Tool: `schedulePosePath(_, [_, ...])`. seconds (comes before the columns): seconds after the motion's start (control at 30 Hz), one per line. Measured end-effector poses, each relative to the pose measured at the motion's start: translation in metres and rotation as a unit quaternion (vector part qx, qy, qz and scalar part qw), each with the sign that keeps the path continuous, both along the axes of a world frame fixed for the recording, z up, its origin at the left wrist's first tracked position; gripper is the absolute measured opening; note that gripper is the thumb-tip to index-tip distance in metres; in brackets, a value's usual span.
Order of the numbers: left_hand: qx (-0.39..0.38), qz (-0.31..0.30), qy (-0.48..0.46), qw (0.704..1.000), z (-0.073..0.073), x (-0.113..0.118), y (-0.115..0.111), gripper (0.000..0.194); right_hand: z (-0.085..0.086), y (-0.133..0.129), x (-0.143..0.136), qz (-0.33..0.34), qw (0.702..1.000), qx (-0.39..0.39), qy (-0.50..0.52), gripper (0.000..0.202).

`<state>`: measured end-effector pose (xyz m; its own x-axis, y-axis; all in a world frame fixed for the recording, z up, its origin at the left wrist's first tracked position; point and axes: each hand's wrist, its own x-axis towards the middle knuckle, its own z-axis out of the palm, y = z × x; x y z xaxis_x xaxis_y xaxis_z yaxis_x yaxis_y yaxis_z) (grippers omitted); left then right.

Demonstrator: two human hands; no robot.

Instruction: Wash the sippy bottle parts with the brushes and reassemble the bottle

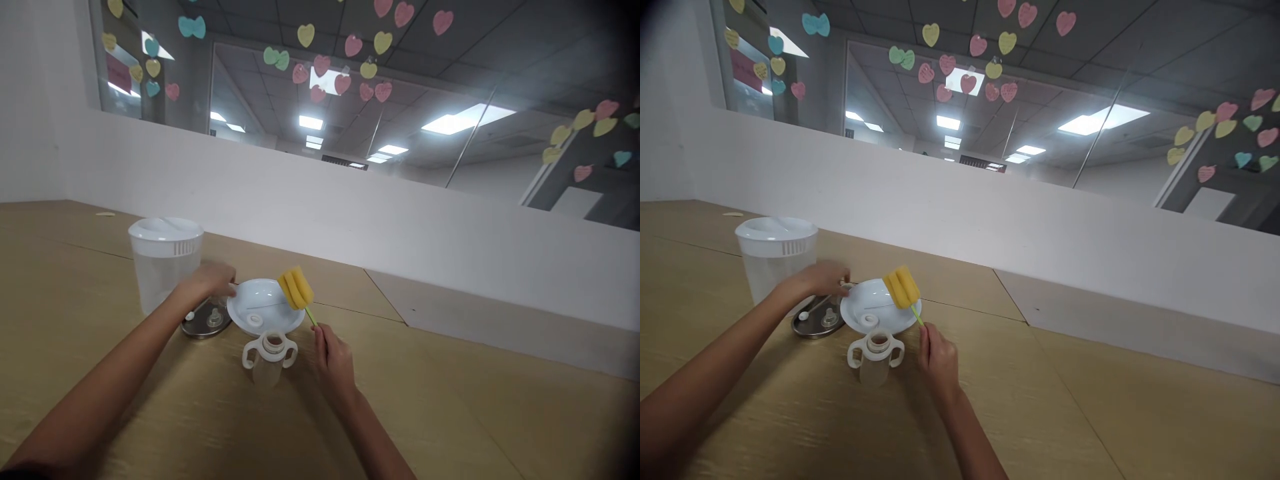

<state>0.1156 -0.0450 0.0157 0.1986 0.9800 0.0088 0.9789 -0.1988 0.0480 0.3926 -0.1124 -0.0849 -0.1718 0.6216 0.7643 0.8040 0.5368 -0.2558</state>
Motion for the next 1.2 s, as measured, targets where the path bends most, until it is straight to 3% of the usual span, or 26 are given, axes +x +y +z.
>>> schedulePosePath(0.1, [0.009,-0.073,-0.019,0.997,-0.001,0.021,-0.009,0.03,-0.001,0.001,0.0,-0.001,1.0,0.008,-0.011,0.038])
schedulePosePath(0.23, [-0.034,-0.123,-0.012,0.992,-0.023,0.046,-0.01,0.027,-0.003,0.003,0.001,0.0,1.0,0.016,-0.025,0.039])
schedulePosePath(0.37, [-0.042,-0.157,-0.018,0.987,-0.043,0.048,0.0,0.029,-0.004,0.004,0.001,-0.015,1.0,0.004,-0.025,0.039])
schedulePosePath(0.47, [-0.04,-0.176,-0.032,0.983,-0.05,0.045,0.008,0.024,-0.004,0.004,0.002,-0.016,1.0,-0.005,-0.027,0.04])
schedulePosePath(0.6, [-0.025,-0.183,-0.056,0.981,-0.048,0.041,0.014,0.019,-0.004,0.004,0.002,-0.02,0.999,-0.01,-0.026,0.04])
schedulePosePath(0.7, [0.027,-0.194,-0.128,0.972,-0.034,0.036,0.013,0.028,-0.004,0.004,0.002,-0.022,1.0,-0.004,-0.021,0.039])
schedulePosePath(0.8, [0.094,-0.223,-0.312,0.919,-0.015,0.034,0.005,0.034,-0.003,0.004,0.001,-0.021,1.0,-0.007,-0.019,0.039])
schedulePosePath(0.93, [0.049,-0.237,-0.514,0.823,0.004,0.041,-0.012,0.035,-0.001,0.001,0.0,-0.01,1.0,-0.017,0.019,0.04])
schedulePosePath(1.1, [0.017,-0.204,-0.619,0.758,0.007,0.055,-0.022,0.035,-0.001,-0.001,-0.001,0.002,1.0,-0.007,0.026,0.038])
schedulePosePath(1.2, [-0.004,-0.229,-0.643,0.731,0.004,0.059,-0.024,0.029,-0.004,0.001,-0.001,0.004,1.0,0.023,-0.005,0.038])
